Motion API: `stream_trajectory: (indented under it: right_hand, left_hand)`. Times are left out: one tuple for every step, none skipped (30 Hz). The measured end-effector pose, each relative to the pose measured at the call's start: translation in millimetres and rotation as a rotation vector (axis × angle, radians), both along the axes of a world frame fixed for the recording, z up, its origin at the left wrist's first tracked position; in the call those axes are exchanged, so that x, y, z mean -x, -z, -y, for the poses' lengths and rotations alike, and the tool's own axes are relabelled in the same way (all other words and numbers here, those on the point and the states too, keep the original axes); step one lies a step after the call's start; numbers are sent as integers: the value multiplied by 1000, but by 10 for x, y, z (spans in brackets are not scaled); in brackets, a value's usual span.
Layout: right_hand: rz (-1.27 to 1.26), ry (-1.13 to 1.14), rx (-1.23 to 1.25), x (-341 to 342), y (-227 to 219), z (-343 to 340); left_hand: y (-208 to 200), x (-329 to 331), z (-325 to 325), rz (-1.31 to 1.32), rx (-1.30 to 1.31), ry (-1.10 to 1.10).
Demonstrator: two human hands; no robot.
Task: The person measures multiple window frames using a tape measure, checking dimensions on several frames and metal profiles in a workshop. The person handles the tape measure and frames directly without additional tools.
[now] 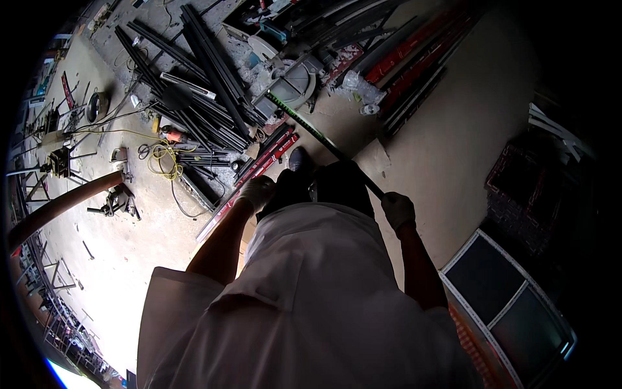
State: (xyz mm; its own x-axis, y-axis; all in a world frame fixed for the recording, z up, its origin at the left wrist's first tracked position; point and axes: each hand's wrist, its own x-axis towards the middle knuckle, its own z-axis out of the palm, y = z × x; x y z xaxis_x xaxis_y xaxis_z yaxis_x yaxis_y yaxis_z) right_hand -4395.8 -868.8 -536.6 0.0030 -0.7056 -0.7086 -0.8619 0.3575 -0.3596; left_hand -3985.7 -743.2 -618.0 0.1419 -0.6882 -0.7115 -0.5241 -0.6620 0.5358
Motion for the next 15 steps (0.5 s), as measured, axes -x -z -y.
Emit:
stream_trajectory:
  right_hand:
    - [-63, -54, -34, -18, 23, 161]
    - [-48, -74, -13, -66, 9, 314]
    - [-32, -98, 7, -125, -1, 488]
    - [-24, -133, -4, -156, 0, 666]
    - [-25, -183, -17, -215, 5, 861]
    - [-26, -235, -31, -263, 32, 1052]
    - [-38, -300, -29, -326, 65, 1242]
    - [-36, -352, -23, -384, 135, 1436]
    - [-34, -405, -17, -436, 201, 1628]
    - [-18, -444, -25, -519, 245, 1819]
    - [-19, -499, -35, -615, 307, 2027]
    - [-20, -555, -46, -717, 371, 2233]
    - [-20, -609, -61, -774, 465, 2423]
    - [26, -600, -64, -784, 694, 2611]
    - [-42, -664, -50, -775, 901, 2776]
  left_hand:
    - [-31, 123, 72, -92, -21, -92]
    - [-81, 213, 182, -108, -105, -76]
    - [-109, 278, 285, -127, -188, -64]
    - [-86, 308, 358, -80, -208, -11]
    - [-6, 347, 377, -44, -232, 29]
    - [67, 404, 383, -9, -256, 67]
    - [86, 488, 390, 2, -233, 6]
    - [40, 531, 486, 30, -208, -44]
    - [-13, 578, 587, 59, -185, -95]
    - [-110, 606, 706, 80, -204, -121]
    - [-191, 636, 845, 100, -223, -146]
    - [-189, 685, 948, 117, -245, -171]
    - [-86, 782, 982, 125, -264, -216]
    - [72, 892, 1019, 130, -280, -264]
    - [219, 1015, 1057, 135, -299, -311]
